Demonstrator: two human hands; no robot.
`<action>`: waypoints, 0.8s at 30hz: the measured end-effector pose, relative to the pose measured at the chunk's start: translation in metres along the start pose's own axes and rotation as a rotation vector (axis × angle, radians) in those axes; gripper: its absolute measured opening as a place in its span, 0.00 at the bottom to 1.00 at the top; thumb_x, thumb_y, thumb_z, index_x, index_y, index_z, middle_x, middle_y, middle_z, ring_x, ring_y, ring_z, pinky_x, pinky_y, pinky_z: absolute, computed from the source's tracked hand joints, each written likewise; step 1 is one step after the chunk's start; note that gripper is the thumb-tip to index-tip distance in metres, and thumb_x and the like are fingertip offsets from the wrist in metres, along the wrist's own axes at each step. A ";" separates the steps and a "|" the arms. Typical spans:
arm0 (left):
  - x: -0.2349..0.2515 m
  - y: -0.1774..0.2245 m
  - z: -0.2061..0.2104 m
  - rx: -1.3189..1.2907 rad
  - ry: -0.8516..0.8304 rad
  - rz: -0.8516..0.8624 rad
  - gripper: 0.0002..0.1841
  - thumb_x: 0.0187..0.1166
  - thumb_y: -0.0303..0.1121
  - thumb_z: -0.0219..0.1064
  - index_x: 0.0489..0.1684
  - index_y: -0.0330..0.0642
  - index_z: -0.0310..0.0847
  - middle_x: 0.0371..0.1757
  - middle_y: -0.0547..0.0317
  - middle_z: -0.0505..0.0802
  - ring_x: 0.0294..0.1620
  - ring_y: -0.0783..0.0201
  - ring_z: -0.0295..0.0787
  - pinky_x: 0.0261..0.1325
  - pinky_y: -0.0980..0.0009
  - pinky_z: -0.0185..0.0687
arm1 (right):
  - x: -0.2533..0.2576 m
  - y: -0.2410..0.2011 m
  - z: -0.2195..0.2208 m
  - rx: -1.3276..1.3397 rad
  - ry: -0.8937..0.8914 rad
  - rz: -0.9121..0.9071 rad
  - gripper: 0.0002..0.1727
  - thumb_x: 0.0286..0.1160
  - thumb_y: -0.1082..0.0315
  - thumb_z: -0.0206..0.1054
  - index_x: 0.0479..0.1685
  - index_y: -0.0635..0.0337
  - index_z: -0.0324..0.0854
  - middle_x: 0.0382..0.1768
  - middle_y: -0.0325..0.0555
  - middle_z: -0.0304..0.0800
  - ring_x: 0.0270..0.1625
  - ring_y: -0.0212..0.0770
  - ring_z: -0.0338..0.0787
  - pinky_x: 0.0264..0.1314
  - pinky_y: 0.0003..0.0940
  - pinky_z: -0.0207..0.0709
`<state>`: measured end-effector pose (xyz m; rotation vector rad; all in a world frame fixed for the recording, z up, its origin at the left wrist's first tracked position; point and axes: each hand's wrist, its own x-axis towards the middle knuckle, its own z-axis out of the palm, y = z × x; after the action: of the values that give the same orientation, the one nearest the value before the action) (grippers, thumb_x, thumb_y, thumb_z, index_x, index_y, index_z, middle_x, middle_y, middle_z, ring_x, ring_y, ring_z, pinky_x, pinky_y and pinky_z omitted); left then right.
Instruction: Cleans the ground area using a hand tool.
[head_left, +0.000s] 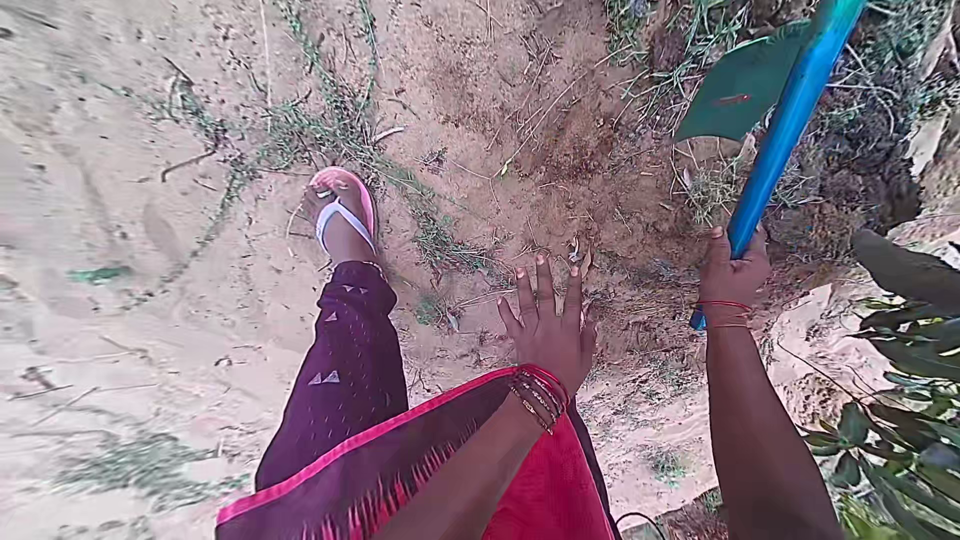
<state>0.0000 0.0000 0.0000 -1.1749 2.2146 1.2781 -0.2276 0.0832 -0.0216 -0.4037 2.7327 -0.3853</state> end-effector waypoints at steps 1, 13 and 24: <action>0.003 0.000 -0.001 0.018 -0.344 -0.066 0.36 0.84 0.46 0.62 0.93 0.49 0.59 0.96 0.37 0.51 0.96 0.30 0.35 0.83 0.21 0.29 | -0.002 -0.010 0.010 0.005 -0.060 -0.030 0.24 0.87 0.54 0.64 0.59 0.72 0.78 0.31 0.48 0.81 0.28 0.36 0.79 0.39 0.40 0.78; 0.033 -0.020 -0.020 0.021 -0.830 -0.173 0.32 0.93 0.40 0.53 0.96 0.47 0.49 0.94 0.42 0.58 0.96 0.42 0.44 0.89 0.29 0.24 | -0.040 0.056 0.217 -0.093 -0.629 0.630 0.26 0.93 0.50 0.54 0.59 0.69 0.79 0.38 0.57 0.83 0.35 0.50 0.83 0.43 0.50 0.78; 0.029 -0.012 -0.028 0.095 -0.820 -0.117 0.31 0.93 0.39 0.51 0.96 0.48 0.49 0.95 0.42 0.57 0.96 0.42 0.44 0.88 0.28 0.24 | -0.028 0.007 0.115 -0.354 -0.799 0.401 0.29 0.91 0.47 0.59 0.58 0.71 0.80 0.42 0.66 0.85 0.44 0.60 0.86 0.53 0.61 0.76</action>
<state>-0.0049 -0.0407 -0.0095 -0.5673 1.5515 1.2770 -0.1601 0.0746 -0.1193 -0.0541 2.0032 0.3158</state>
